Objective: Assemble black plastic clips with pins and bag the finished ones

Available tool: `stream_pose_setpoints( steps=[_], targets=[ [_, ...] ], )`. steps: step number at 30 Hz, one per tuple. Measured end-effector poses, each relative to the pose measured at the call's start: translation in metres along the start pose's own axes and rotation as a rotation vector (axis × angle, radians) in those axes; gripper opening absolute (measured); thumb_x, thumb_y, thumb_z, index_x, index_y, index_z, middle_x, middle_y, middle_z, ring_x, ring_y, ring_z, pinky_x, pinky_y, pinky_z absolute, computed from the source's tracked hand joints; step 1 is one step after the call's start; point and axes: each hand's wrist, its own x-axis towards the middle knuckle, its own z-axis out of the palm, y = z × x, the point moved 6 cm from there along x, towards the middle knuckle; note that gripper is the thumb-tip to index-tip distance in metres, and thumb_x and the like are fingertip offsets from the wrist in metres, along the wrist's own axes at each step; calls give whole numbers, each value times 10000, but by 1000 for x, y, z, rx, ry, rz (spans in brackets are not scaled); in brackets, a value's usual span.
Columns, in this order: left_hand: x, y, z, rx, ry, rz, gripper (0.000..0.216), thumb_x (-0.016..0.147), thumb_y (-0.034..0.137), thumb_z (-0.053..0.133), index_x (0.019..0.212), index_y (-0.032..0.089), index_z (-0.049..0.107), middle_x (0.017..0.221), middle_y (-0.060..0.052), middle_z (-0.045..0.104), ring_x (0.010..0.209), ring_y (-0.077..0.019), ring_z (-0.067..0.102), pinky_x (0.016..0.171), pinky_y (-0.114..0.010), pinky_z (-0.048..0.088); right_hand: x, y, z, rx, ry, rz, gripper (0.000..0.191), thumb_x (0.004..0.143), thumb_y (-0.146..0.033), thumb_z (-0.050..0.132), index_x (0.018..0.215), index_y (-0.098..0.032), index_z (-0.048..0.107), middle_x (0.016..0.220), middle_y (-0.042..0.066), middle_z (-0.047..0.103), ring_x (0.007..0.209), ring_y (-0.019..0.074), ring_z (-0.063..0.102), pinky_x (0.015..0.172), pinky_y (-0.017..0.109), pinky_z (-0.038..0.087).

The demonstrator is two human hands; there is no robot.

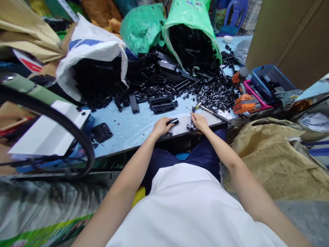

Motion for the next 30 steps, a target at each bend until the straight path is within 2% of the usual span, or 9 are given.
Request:
stream_pose_setpoints(
  steps=[17, 30],
  targets=[
    [-6, 10, -1, 98, 7, 4, 340, 859, 316, 436, 1139, 196, 587, 960, -69, 616, 930, -207, 578, 819, -284, 441, -4, 2, -6, -46, 22, 32, 340, 934, -308, 343, 1185, -227, 557, 1144, 35, 625, 1011, 179, 595, 848, 280, 454],
    [-10, 13, 2, 143, 90, -18, 316, 867, 291, 440, 1115, 181, 602, 985, -87, 631, 950, -217, 578, 819, -295, 458, -2, 7, -4, -33, 46, 29, 319, 927, -303, 367, 1146, -237, 590, 1097, 32, 650, 969, 176, 619, 812, 274, 475]
  ],
)
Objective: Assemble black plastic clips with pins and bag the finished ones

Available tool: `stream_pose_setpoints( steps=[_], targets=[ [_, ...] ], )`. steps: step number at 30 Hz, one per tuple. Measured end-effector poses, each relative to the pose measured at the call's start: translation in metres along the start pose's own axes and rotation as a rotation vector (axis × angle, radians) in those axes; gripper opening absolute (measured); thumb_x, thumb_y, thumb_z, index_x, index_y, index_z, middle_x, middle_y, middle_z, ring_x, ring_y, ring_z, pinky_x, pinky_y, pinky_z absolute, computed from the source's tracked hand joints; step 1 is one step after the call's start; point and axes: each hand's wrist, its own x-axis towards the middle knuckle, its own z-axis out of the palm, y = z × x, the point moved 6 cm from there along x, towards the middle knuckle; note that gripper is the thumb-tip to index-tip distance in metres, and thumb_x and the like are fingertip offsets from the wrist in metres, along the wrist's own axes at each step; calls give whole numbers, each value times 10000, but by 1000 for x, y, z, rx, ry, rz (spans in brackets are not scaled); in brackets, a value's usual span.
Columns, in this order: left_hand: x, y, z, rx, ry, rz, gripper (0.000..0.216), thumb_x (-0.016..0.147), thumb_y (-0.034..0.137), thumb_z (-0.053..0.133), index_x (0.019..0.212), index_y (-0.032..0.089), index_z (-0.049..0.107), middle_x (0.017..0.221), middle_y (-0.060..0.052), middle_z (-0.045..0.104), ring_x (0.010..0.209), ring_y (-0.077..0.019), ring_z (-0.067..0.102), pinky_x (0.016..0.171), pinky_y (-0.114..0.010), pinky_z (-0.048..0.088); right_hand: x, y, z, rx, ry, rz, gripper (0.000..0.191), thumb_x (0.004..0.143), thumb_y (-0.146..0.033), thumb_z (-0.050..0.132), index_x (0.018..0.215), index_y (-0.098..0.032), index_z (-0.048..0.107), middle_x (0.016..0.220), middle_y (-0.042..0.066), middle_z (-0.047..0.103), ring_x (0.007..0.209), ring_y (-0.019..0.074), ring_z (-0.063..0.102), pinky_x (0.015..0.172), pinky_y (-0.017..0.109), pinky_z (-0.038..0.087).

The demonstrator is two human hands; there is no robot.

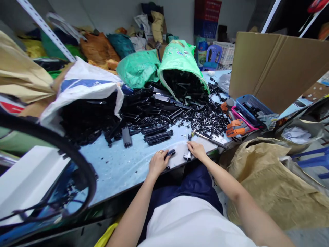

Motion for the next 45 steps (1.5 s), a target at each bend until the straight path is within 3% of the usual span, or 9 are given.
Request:
stream_pose_setpoints(
  steps=[14, 24, 30, 45],
  targets=[
    [-1, -6, 9, 8, 44, 59, 329, 864, 296, 428, 1115, 178, 604, 963, -91, 641, 943, -222, 581, 807, -305, 468, 0, 6, 12, 4, 53, -36, 333, 935, -353, 343, 1114, -246, 603, 1055, 22, 667, 933, 155, 626, 766, 239, 468],
    [0, -6, 10, 11, 51, 86, 326, 862, 287, 410, 1089, 183, 619, 937, -88, 645, 893, -218, 592, 779, -298, 474, -5, 6, 12, -41, 160, -93, 305, 928, -315, 374, 893, -180, 644, 832, 46, 696, 743, 129, 646, 637, 189, 417],
    [-1, -5, 8, -15, 25, 70, 333, 867, 292, 402, 1100, 180, 611, 960, -98, 641, 931, -231, 581, 801, -315, 469, -5, 11, 17, -34, 181, -69, 319, 936, -322, 346, 920, -181, 631, 839, 55, 682, 764, 125, 637, 652, 188, 404],
    [0, 0, 6, -26, 12, 83, 308, 866, 243, 426, 1114, 178, 597, 928, -91, 632, 911, -211, 586, 791, -303, 468, -7, 10, 11, -83, 313, -178, 361, 929, -272, 334, 719, -170, 610, 640, 37, 633, 610, 118, 603, 568, 195, 384]
  ],
)
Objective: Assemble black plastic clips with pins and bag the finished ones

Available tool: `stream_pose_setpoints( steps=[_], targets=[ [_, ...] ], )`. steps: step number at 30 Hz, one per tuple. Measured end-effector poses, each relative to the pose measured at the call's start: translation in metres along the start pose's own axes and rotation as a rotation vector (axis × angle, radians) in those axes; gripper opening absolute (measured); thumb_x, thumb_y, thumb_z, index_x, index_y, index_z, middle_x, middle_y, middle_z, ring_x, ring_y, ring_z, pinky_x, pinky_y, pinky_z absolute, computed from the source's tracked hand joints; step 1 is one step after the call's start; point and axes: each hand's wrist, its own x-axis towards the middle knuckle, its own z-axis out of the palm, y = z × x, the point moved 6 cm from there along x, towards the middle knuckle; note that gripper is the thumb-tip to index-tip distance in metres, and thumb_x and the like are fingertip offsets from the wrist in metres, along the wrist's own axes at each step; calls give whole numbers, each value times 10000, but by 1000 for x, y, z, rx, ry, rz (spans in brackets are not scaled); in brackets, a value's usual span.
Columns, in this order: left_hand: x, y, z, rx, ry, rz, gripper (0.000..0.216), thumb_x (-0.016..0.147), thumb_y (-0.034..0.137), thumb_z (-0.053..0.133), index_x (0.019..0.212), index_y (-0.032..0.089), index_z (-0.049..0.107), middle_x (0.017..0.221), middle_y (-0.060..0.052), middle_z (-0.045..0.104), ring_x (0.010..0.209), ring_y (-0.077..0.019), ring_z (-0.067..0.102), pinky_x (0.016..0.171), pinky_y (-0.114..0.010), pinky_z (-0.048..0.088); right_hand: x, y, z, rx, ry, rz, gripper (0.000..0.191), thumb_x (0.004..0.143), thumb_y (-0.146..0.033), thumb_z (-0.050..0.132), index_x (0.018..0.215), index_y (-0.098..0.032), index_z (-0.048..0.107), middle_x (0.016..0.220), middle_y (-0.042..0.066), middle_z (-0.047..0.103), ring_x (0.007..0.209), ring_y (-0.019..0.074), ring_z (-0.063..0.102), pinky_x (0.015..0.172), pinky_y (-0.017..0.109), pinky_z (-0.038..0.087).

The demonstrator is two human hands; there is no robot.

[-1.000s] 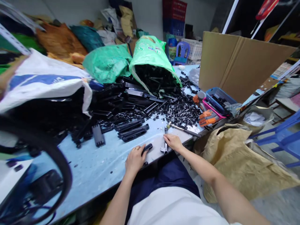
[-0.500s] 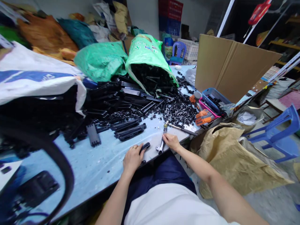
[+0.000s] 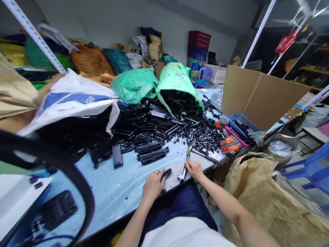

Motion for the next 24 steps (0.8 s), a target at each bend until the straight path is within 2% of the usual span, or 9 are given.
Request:
stream_pose_setpoints(
  steps=[10, 15, 24],
  targets=[
    [0, 1, 2, 13, 0, 26, 302, 869, 229, 413, 1099, 177, 600, 914, -90, 635, 874, -209, 590, 764, -305, 471, 0, -2, -4, 55, 67, -27, 369, 929, -266, 321, 720, -174, 611, 608, 42, 621, 572, 123, 594, 546, 205, 395],
    [1, 0, 3, 4, 22, 44, 310, 873, 273, 426, 1124, 180, 582, 904, -95, 627, 877, -220, 584, 766, -324, 466, 0, -1, -2, 76, 34, -44, 362, 930, -283, 329, 765, -175, 632, 648, 52, 637, 609, 129, 609, 579, 208, 423],
    [19, 8, 0, 42, -75, 42, 291, 859, 197, 465, 1134, 172, 560, 917, -99, 630, 911, -226, 580, 766, -320, 447, -2, -1, 0, 160, -36, -114, 367, 936, -282, 312, 849, -157, 646, 723, 80, 665, 652, 138, 629, 621, 226, 467]
  ],
)
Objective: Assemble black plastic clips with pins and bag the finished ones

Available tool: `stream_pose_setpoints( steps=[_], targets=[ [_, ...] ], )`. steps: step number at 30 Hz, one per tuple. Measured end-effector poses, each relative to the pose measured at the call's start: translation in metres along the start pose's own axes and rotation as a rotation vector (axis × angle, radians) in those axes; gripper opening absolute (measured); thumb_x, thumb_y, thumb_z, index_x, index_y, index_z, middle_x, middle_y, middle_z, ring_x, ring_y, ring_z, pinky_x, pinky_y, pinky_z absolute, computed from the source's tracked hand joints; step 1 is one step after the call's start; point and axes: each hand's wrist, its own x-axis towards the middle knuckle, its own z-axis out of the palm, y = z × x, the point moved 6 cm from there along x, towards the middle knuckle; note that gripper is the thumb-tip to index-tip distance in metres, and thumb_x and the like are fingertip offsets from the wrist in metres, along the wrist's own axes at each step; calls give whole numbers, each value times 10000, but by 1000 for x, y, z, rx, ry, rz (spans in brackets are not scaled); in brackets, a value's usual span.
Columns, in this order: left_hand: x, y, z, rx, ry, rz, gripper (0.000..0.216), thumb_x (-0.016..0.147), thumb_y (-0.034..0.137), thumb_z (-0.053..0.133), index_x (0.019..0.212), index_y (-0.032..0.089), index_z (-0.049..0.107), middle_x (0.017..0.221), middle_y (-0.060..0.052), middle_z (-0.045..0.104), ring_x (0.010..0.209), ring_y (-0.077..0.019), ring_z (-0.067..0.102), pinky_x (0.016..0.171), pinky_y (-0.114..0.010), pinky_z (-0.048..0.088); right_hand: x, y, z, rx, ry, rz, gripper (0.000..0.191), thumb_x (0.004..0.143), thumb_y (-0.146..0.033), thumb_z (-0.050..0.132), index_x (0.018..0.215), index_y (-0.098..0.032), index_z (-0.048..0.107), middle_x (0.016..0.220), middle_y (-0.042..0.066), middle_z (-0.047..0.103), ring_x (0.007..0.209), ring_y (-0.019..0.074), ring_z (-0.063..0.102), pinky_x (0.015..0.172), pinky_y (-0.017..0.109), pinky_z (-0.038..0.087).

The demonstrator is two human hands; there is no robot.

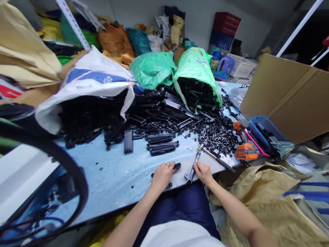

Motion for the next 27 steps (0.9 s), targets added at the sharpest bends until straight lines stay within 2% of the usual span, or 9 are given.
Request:
stream_pose_setpoints(
  steps=[5, 7, 11, 14, 16, 18, 22, 27],
  targets=[
    [9, 2, 2, -25, -27, 15, 275, 866, 210, 455, 1123, 188, 549, 913, -91, 615, 918, -219, 567, 777, -318, 438, 0, -1, -4, 36, -32, -73, 270, 911, -235, 374, 936, -164, 633, 751, 80, 648, 694, 147, 613, 639, 246, 473],
    [8, -1, 5, -32, -29, 14, 282, 868, 215, 450, 1136, 192, 536, 905, -87, 611, 914, -215, 560, 781, -320, 437, 5, -3, -12, 24, -72, -153, 241, 884, -205, 409, 992, -168, 621, 837, 95, 643, 782, 162, 603, 694, 274, 474],
    [5, -8, 9, -46, -30, 21, 274, 870, 227, 456, 1129, 199, 539, 907, -81, 606, 897, -205, 553, 772, -310, 442, 26, -7, -24, -20, -317, -379, 380, 803, -182, 478, 1177, -157, 544, 1156, 140, 569, 1113, 228, 486, 911, 387, 396],
    [4, -11, 8, -61, -32, 18, 272, 872, 249, 467, 1127, 199, 544, 915, -77, 602, 904, -201, 547, 781, -302, 444, 42, -8, -23, -47, -547, -498, 391, 813, -234, 492, 1199, -175, 525, 1197, 114, 560, 1182, 229, 428, 999, 423, 294],
    [5, -10, 5, -78, -50, 16, 294, 874, 274, 465, 1148, 192, 533, 934, -78, 598, 916, -203, 541, 795, -306, 444, 49, -9, -17, -67, -673, -569, 308, 856, -280, 470, 1140, -198, 555, 1123, 89, 602, 1125, 213, 469, 991, 413, 283],
    [6, -8, 3, -103, -80, 22, 315, 882, 290, 447, 1169, 181, 519, 961, -83, 592, 933, -206, 534, 810, -313, 442, 53, -9, -10, -104, -739, -601, 245, 887, -323, 447, 1044, -199, 587, 1010, 81, 633, 1022, 205, 514, 931, 386, 320],
    [9, -5, 0, -157, -134, 31, 313, 890, 279, 407, 1165, 175, 513, 1000, -84, 582, 961, -206, 522, 832, -320, 430, 52, -11, -5, -154, -738, -594, 277, 904, -402, 421, 911, -183, 591, 811, 72, 630, 806, 185, 545, 728, 301, 363],
    [12, -2, -7, -181, -192, 12, 328, 882, 274, 394, 1180, 174, 489, 1051, -90, 571, 1002, -217, 508, 859, -340, 408, 46, -14, -8, -186, -725, -512, 342, 903, -465, 392, 913, -179, 579, 746, 55, 616, 642, 148, 543, 582, 261, 298]
  ],
)
